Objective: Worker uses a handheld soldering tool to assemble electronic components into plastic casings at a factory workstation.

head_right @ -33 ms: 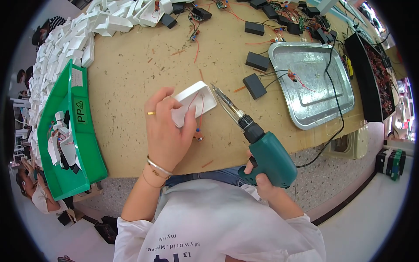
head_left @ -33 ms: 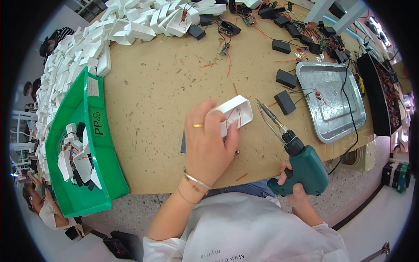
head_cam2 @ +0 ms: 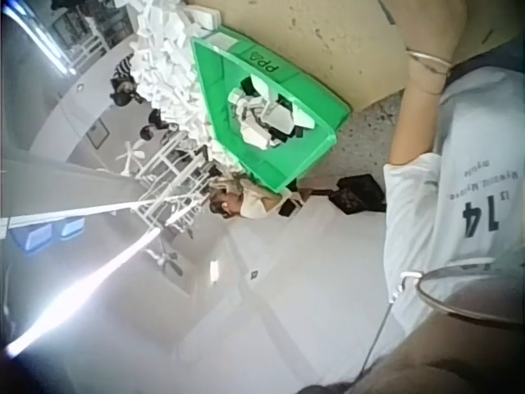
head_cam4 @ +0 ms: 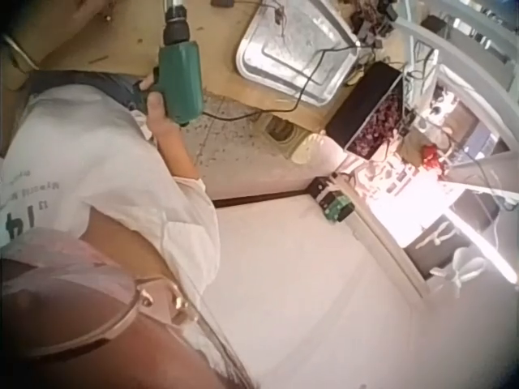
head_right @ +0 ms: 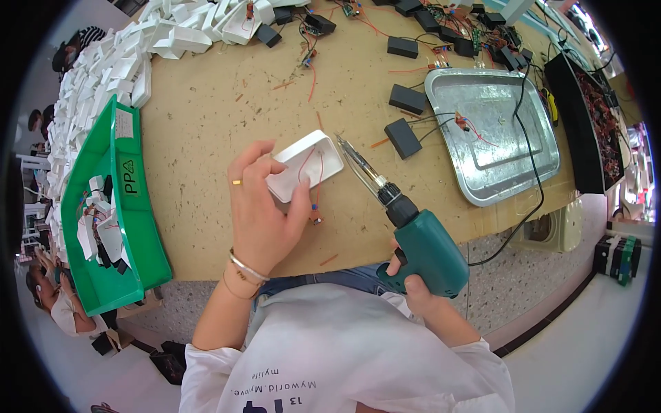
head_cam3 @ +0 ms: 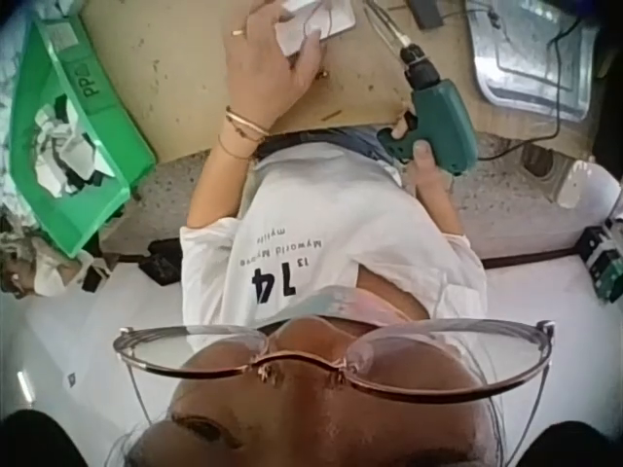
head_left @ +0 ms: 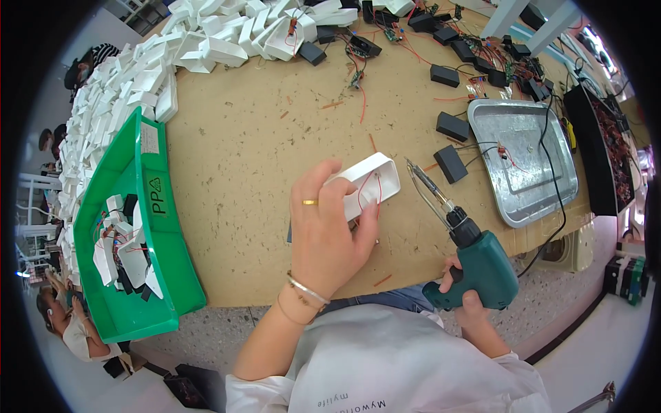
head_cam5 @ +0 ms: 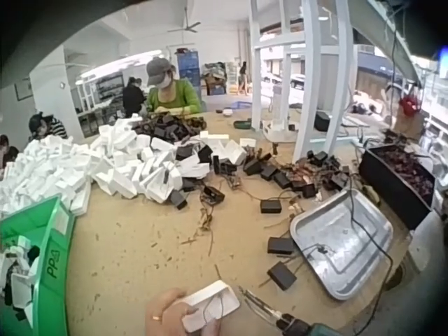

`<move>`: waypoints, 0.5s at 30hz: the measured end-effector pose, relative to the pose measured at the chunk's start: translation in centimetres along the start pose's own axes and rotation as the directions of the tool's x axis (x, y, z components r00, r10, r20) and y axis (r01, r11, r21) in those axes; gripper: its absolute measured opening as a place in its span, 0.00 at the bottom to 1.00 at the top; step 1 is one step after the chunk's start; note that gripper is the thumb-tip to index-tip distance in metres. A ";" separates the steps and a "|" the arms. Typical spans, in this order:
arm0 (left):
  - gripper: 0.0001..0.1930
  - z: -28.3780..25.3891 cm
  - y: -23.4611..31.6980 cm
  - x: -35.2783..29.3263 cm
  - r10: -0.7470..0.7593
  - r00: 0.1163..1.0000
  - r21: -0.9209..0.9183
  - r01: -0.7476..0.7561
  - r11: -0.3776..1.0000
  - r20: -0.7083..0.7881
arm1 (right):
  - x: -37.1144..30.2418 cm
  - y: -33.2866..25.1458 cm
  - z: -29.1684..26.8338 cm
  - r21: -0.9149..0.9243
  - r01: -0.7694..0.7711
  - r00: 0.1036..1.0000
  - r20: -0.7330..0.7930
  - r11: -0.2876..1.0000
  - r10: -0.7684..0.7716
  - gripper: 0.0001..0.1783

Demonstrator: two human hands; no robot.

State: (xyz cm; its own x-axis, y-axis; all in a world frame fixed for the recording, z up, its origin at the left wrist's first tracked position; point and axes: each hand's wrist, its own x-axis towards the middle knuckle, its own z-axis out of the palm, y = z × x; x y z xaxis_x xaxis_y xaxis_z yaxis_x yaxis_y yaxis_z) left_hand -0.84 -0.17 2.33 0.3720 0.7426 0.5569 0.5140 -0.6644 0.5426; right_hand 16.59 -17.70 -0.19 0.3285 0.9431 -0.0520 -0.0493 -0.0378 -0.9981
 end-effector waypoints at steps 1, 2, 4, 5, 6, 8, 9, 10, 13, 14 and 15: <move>0.25 -0.7 0.0 0.1 0.001 0.997 -0.029 0.001 1.000 0.072 | 0.1 0.0 0.1 0.009 0.010 1.000 0.003 1.000 -0.010 0.37; 0.30 -1.3 0.1 0.2 0.004 0.990 -0.056 0.004 0.998 0.144 | 0.3 0.0 0.3 0.010 0.033 0.999 -0.016 0.999 -0.033 0.37; 0.35 -2.3 0.1 0.3 -0.009 0.971 0.012 0.006 1.000 0.241 | 0.5 -0.2 0.9 0.025 0.070 0.997 -0.017 0.997 -0.070 0.36; 0.36 -2.1 0.1 0.2 -0.058 0.965 0.042 0.049 0.998 0.256 | 0.6 -0.2 1.1 0.011 0.064 0.998 -0.017 0.998 -0.064 0.36; 0.37 -2.0 0.0 0.0 -0.112 0.957 0.074 0.095 0.993 0.267 | 0.6 -0.1 1.4 -0.002 0.059 0.998 -0.014 0.998 -0.059 0.36; 0.36 -1.2 0.0 0.0 -0.222 0.915 0.062 0.214 0.975 0.336 | 0.1 0.1 1.1 -0.002 0.053 0.999 -0.003 0.999 -0.053 0.37; 0.35 -1.0 0.0 0.0 -0.282 0.889 0.050 0.283 0.958 0.360 | -0.1 0.4 1.0 -0.022 0.028 0.999 -0.022 0.999 -0.029 0.37; 0.35 -1.0 -0.1 0.4 -0.311 0.896 0.105 0.292 0.951 0.317 | 0.0 0.3 0.9 0.018 0.037 0.999 -0.012 0.999 -0.037 0.37; 0.31 -4.7 -0.8 1.6 -0.251 0.938 -0.012 0.261 0.965 0.239 | -0.2 0.6 1.0 0.104 0.133 0.990 -0.070 0.986 -0.126 0.35; 0.28 -6.8 -0.7 2.6 -0.433 0.839 -0.367 0.536 0.760 0.330 | -0.2 0.7 0.8 0.123 0.141 0.989 -0.057 0.982 -0.135 0.35; 0.25 -8.9 -1.1 3.4 -0.522 0.705 -0.622 0.693 0.365 0.479 | -0.1 0.8 0.7 0.117 0.150 0.986 -0.087 0.982 -0.141 0.34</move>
State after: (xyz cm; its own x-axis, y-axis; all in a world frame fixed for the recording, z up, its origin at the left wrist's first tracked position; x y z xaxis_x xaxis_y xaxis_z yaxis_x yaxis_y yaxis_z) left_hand -7.02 2.35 9.24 0.3642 0.9113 -0.1919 -0.0352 0.2194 0.9750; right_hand 15.83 -17.57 -1.01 0.4127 0.9068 0.0861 -0.1099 0.1433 -0.9836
